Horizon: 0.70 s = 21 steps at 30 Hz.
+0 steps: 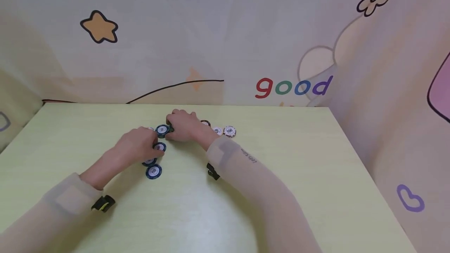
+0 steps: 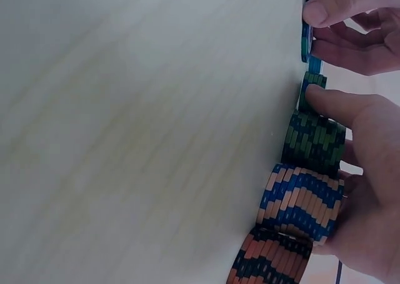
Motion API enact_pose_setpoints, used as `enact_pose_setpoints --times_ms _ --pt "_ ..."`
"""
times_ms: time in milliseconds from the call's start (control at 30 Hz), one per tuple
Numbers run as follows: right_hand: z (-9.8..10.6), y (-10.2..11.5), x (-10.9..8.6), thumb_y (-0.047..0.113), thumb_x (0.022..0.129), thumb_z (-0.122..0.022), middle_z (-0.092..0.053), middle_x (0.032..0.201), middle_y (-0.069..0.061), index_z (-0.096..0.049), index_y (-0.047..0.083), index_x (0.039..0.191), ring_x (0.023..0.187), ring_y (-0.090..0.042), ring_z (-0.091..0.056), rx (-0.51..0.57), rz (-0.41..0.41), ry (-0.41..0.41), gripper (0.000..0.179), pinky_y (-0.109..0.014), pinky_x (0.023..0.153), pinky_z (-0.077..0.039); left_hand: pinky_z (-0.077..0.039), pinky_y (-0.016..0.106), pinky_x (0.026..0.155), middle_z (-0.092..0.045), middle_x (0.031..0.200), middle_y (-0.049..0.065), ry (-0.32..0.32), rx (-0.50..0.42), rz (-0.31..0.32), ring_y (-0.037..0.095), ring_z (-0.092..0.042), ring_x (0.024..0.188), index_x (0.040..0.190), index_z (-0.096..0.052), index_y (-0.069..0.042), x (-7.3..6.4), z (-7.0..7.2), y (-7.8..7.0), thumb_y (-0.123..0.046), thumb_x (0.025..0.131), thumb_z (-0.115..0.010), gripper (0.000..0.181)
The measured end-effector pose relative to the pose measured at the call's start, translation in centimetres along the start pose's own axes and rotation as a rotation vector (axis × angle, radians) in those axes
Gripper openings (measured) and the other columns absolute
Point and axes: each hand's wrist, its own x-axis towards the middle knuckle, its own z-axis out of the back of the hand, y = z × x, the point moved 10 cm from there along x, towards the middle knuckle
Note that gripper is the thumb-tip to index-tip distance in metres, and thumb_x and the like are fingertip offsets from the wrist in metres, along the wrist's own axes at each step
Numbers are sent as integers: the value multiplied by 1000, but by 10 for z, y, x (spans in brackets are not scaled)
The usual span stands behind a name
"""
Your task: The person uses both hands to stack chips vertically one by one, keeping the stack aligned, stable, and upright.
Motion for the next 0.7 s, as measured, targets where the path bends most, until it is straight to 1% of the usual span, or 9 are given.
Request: enact_pose_setpoints --times_ms 67,200,433,533,700 --pt "-2 -1 0 39 97 -71 -59 129 -6 -65 10 131 116 -21 -54 0 -4 -1 45 -52 98 -44 -37 27 47 -55 68 7 6 -11 -9 17 -53 52 84 -65 -2 1 -2 -1 -29 91 -78 30" --pt "-5 -1 3 40 98 -70 -60 124 -3 -67 13 128 114 -20 -53 -34 -9 -3 41 -50 95 -44 -37 27 48 -55 69 7 11 -14 -23 17 -53 53 83 -66 -3 2 -4 -2 -28 90 -78 29" --pt "-4 -2 8 41 97 -70 -59 120 0 -68 16 125 109 -18 -52 -79 -33 0 38 -49 93 -42 -37 27 47 -54 66 5 1 -45 -31 17 -52 52 80 -63 -3 4 -1 1 -26 89 -78 29" --pt "-6 -2 8 41 97 -70 -59 117 0 -68 17 124 107 -18 -52 -83 -39 8 36 -49 93 -42 -38 28 48 -54 66 4 -20 -59 -50 17 -53 54 80 -61 -4 5 4 2 -26 89 -77 28" --pt "-6 -2 8 41 97 -71 -59 117 0 -69 17 124 107 -19 -53 -75 -39 1 36 -51 93 -43 -40 30 53 -57 73 5 -93 -99 -64 19 -53 61 87 -61 -3 9 18 8 -24 88 -78 26"
